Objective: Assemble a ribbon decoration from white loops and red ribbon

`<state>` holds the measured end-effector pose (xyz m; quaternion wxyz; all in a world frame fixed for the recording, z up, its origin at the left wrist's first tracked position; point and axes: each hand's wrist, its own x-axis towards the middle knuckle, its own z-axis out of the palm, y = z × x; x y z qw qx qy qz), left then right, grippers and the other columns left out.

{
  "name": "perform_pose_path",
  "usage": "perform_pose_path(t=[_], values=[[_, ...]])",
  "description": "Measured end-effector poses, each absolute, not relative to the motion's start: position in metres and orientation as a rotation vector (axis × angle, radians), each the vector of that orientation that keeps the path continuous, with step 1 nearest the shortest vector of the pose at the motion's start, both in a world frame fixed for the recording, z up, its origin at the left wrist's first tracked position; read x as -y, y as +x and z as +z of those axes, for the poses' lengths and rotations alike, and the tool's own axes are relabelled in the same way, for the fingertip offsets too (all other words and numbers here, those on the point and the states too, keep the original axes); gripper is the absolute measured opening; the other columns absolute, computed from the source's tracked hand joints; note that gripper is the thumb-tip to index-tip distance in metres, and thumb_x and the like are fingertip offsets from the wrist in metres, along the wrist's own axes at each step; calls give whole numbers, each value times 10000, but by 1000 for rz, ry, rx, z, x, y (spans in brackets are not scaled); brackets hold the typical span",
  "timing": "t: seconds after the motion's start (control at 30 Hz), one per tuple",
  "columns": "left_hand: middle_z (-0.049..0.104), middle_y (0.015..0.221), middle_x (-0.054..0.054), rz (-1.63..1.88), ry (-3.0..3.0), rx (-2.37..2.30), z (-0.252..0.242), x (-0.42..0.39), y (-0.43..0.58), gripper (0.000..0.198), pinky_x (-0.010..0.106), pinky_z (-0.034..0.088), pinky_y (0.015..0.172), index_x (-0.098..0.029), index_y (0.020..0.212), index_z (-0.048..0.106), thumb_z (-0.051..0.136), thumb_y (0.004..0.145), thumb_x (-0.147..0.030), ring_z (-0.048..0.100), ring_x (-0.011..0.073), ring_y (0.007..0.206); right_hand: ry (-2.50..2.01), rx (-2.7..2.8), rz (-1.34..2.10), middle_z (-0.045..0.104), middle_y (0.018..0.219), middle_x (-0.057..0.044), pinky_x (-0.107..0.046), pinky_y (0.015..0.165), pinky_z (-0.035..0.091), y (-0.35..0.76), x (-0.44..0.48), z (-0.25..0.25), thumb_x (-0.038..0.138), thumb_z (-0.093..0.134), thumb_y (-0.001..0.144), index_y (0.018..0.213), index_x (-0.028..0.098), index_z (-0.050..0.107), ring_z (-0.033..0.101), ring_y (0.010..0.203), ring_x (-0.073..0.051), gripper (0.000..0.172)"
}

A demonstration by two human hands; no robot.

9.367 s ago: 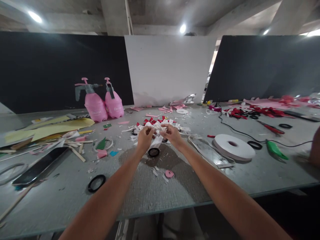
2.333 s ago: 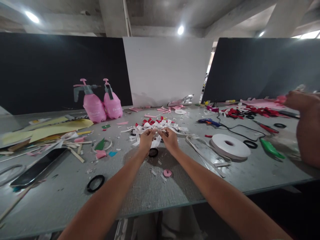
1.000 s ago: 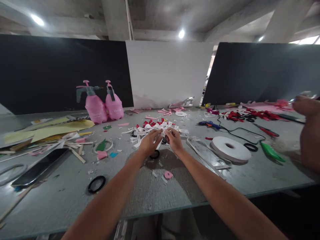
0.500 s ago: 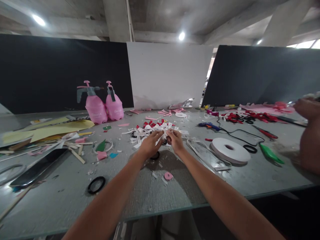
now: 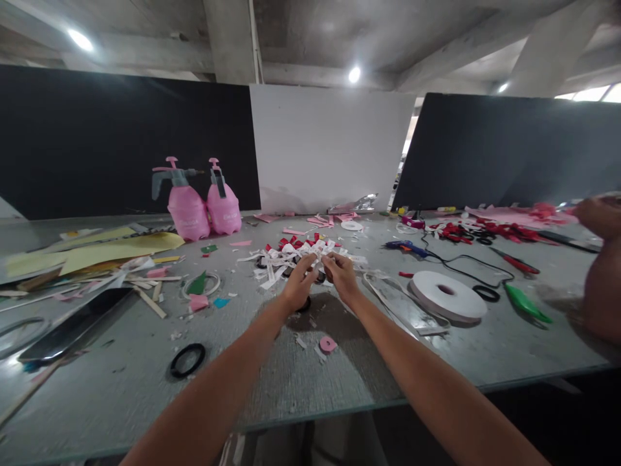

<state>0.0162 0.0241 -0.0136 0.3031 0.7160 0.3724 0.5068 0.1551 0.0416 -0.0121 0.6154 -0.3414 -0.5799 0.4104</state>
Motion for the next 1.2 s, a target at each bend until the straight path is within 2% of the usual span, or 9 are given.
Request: perform_pose_path(t=[0.13,0.27,0.43,0.63,0.73,0.87,1.0,1.2], values=[[620,837,33,1408,1604,-985,-11,-23,23,385,226,431,563,-169,1059,620,543,842,-477,559,127,664,-838,1482,826,395,467,64,-228,427,240,154,-41,-14,494,596,803,650,179,571,315,417,-77,351],[551,662,-21,1484,1603,-1114,-8,-24,17,263,214,384,565,-171,807,606,619,790,-433,523,109,609,-879,1516,756,460,502,47,-230,445,276,151,-42,-16,479,576,819,703,177,599,373,446,-92,324],[566,689,-22,1541,1556,-1140,-9,-27,12,190,226,410,626,-174,799,594,613,770,-361,530,109,625,-884,1440,758,425,514,60,-229,439,292,150,-43,-15,463,595,802,704,198,557,375,449,-96,284],[599,721,-12,1539,1535,-1104,-11,-29,12,295,227,414,619,-173,955,651,643,758,-392,534,111,626,-871,1493,824,440,496,51,-231,433,294,148,-41,-14,503,587,805,698,189,593,379,442,-100,332],[599,727,-17,1551,1535,-1126,-11,-29,11,310,224,388,592,-167,968,665,662,745,-382,501,98,596,-881,1402,831,458,529,47,-225,454,310,145,-43,-18,521,590,794,676,191,554,391,475,-99,351],[596,724,-19,1541,1561,-1139,-11,-28,12,281,224,372,576,-159,938,662,663,748,-366,479,94,585,-912,1338,814,418,517,56,-226,461,300,143,-44,-21,520,577,798,640,205,488,365,480,-98,364],[589,702,-20,1492,1607,-1079,-11,-27,12,233,236,400,614,-170,900,647,645,756,-352,522,110,612,-920,1413,736,400,507,57,-227,468,286,146,-42,-17,512,579,803,615,202,479,349,486,-94,376],[542,636,-32,1454,1507,-1014,-13,-31,11,276,250,417,620,-182,701,555,636,747,-442,525,112,582,-886,1459,775,425,477,59,-223,448,295,147,-40,-14,545,594,789,653,183,574,367,451,-88,387]])
